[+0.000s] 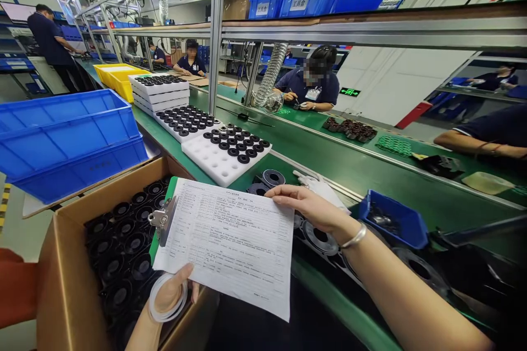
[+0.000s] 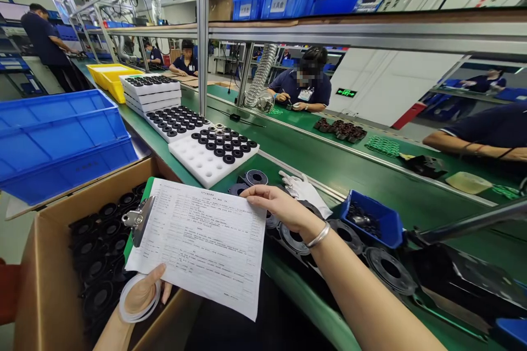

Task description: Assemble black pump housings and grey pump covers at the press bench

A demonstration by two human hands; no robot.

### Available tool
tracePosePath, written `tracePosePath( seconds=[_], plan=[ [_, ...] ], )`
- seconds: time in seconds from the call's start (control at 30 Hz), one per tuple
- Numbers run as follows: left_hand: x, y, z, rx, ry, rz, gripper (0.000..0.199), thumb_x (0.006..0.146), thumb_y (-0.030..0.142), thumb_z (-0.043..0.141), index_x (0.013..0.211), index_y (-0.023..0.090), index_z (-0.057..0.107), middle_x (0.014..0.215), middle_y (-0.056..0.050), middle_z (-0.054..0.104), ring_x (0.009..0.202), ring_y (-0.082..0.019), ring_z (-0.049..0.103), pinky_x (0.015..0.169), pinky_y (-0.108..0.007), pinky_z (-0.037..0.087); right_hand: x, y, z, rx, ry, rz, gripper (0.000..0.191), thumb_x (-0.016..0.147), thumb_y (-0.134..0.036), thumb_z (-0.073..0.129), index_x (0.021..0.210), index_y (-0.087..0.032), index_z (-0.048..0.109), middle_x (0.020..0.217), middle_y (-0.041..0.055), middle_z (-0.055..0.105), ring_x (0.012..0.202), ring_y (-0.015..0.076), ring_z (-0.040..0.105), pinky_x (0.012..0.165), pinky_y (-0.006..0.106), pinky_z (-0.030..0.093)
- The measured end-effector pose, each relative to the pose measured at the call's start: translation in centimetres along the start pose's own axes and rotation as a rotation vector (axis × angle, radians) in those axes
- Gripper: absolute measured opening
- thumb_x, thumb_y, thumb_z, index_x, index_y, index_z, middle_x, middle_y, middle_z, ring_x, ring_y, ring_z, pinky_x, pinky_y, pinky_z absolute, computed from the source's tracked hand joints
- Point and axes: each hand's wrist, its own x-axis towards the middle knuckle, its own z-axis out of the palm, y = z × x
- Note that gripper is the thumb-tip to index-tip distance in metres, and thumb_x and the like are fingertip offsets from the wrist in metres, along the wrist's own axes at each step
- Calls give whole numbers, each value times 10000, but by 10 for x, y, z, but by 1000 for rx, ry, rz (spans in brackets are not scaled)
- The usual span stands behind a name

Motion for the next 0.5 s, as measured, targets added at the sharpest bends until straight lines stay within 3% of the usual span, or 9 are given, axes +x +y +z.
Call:
tracePosePath(
  seconds=[0.2, 0.3, 0.4, 0.5],
  plan=[
    [0, 4, 3, 27, -12, -17, 546, 802, 532, 678, 1196, 154, 666, 927, -115, 735, 488, -131, 548, 347, -226, 427, -2, 5, 0, -33, 4, -9, 358, 856, -484, 610, 1046, -195, 703, 1094, 56, 703, 1005, 244, 606, 896, 365, 437],
    [0, 4, 4, 35, 11, -6, 553, 804, 525, 679, 1220, 162, 654, 962, -115, 730, 507, -127, 542, 343, -221, 427, -2, 8, 2, -100, 66, -26, 353, 869, -482, 597, 1077, -212, 689, 1136, 63, 702, 1054, 268, 614, 928, 395, 450],
    [0, 4, 4, 28, 27, 12, 571, 804, 511, 687, 1258, 168, 630, 994, -116, 726, 494, -105, 507, 336, -212, 424, -6, 10, 8, -270, 289, -112, 304, 888, -407, 572, 1115, -225, 660, 1157, 83, 691, 1074, 287, 617, 939, 450, 472],
    [1, 2, 1, 26, 37, 29, 557, 827, 490, 672, 1283, 176, 611, 1012, -118, 723, 517, -109, 529, 343, -203, 430, -19, 9, 25, -568, 584, -339, 256, 923, -302, 518, 1141, -223, 627, 1165, 108, 657, 1116, 302, 580, 969, 506, 458]
  ],
)
